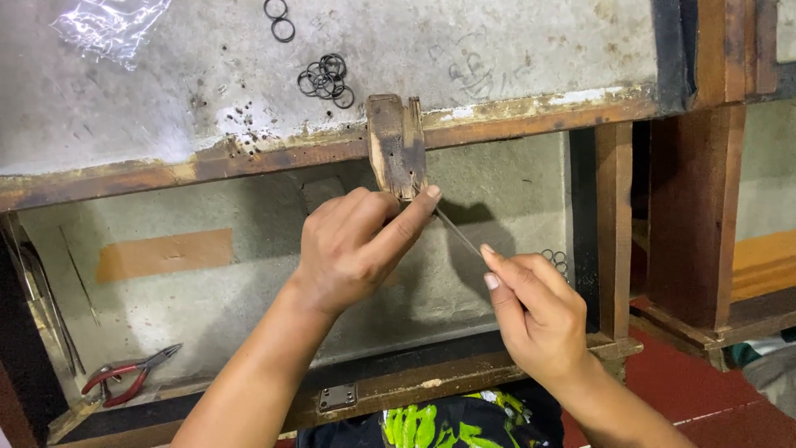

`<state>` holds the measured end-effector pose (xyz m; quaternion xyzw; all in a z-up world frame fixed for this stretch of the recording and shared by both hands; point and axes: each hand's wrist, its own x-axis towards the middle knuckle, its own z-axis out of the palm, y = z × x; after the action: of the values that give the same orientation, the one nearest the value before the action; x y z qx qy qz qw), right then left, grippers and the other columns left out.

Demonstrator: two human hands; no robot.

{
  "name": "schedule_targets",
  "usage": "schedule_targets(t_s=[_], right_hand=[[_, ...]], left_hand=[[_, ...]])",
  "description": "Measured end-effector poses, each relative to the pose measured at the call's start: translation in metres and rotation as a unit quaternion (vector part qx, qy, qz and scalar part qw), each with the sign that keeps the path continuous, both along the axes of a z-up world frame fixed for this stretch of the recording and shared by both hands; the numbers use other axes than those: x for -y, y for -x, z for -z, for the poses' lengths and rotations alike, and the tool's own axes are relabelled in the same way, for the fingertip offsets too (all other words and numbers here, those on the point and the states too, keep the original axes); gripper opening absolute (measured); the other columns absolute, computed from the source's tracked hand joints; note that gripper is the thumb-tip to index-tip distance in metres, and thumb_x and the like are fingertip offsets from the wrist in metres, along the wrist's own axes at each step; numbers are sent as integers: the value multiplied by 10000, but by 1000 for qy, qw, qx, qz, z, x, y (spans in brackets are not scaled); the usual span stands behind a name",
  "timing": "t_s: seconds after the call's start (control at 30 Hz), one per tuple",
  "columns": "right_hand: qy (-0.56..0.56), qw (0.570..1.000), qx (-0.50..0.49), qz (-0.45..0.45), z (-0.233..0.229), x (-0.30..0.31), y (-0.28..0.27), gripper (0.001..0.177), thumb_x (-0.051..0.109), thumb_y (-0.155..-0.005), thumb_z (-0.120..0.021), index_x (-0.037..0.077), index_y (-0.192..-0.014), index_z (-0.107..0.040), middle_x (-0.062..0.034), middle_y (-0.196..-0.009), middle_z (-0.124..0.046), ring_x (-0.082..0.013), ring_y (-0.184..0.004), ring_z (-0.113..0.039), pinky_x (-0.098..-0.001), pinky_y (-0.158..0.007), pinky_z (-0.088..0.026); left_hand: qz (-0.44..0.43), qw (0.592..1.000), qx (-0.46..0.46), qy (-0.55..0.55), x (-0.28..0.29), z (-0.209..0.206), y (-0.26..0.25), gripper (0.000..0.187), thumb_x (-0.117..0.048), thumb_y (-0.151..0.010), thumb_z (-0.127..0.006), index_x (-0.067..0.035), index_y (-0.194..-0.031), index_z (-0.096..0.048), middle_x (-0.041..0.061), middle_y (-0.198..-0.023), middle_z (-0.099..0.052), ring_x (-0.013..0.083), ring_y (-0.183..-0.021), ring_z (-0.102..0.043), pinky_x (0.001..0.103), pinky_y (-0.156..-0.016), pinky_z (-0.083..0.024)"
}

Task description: Filing the edges of small metal rings using a needle file on a jeweler's bench pin.

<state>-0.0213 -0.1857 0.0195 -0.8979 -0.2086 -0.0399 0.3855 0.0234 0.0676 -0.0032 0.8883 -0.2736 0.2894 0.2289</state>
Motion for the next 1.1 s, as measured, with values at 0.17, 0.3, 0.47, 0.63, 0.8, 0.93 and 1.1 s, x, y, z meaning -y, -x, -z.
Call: schedule_targets(t_s=[0.17, 0.3, 0.47, 0.63, 0.8, 0.93, 1.1], right_hand=[[-41, 997, -63, 20, -2, 5, 1, 314, 25, -977, -644, -7, -1289, -670, -107, -978, -687, -177, -821, -648, -262, -738, -526], [-39, 996, -70, 26, -3, 10, 6, 313, 38, -982, -636, -7, -1290, -671, -102, -973, -689, -166, -798, -636, -262, -721, -513], [-28, 996, -79, 17, -11, 9, 4, 317, 21, -967, -649, -11, -1281, -677, -110, -997, -702, -164, -796, -643, -260, -737, -517], [2, 999, -52, -1, -12, 12, 3, 323, 17, -977, -642, -7, -1299, -663, -111, -967, -683, -145, -727, -614, -241, -659, -520], [44, 998, 30, -20, -12, 4, -5, 294, -75, -994, -641, -41, -1284, -674, -144, -959, -655, -184, -745, -634, -267, -701, -538], [51, 998, 27, -24, -14, 1, -8, 287, -47, -1002, -650, -47, -1289, -673, -167, -1011, -681, -216, -837, -680, -279, -800, -560], [35, 999, -7, -4, -12, 8, 3, 293, -28, -985, -660, -58, -1276, -668, -170, -1002, -686, -192, -772, -643, -265, -696, -544]], left_hand=[[9, 1000, 6, 22, 2, 3, -2, 268, -78, -1090, -664, -91, -1358, -653, 14, -804, -471, 201, -626, -427, 345, -520, -349], [17, 998, 21, 54, 3, 9, -4, 260, -39, -1086, -654, -58, -1344, -658, 28, -822, -504, 201, -621, -414, 344, -519, -332], [31, 998, 14, 54, 1, 8, -5, 254, -45, -1100, -605, -54, -1349, -660, 34, -842, -525, 206, -633, -413, 344, -525, -331], [30, 998, 17, 45, -3, 9, -6, 276, -28, -1113, -593, -70, -1379, -656, 22, -831, -503, 198, -653, -411, 336, -533, -333], [37, 999, 6, 30, -5, 12, -5, 307, -12, -1118, -572, -89, -1406, -642, 8, -790, -439, 202, -665, -397, 342, -522, -325], [37, 999, 5, 31, -5, 12, -5, 299, -22, -1120, -596, -97, -1403, -656, 5, -797, -435, 206, -671, -390, 342, -531, -337], [40, 998, 19, 48, -6, 14, -7, 268, -21, -1107, -700, -89, -1364, -667, 10, -838, -532, 187, -685, -420, 321, -528, -343]])
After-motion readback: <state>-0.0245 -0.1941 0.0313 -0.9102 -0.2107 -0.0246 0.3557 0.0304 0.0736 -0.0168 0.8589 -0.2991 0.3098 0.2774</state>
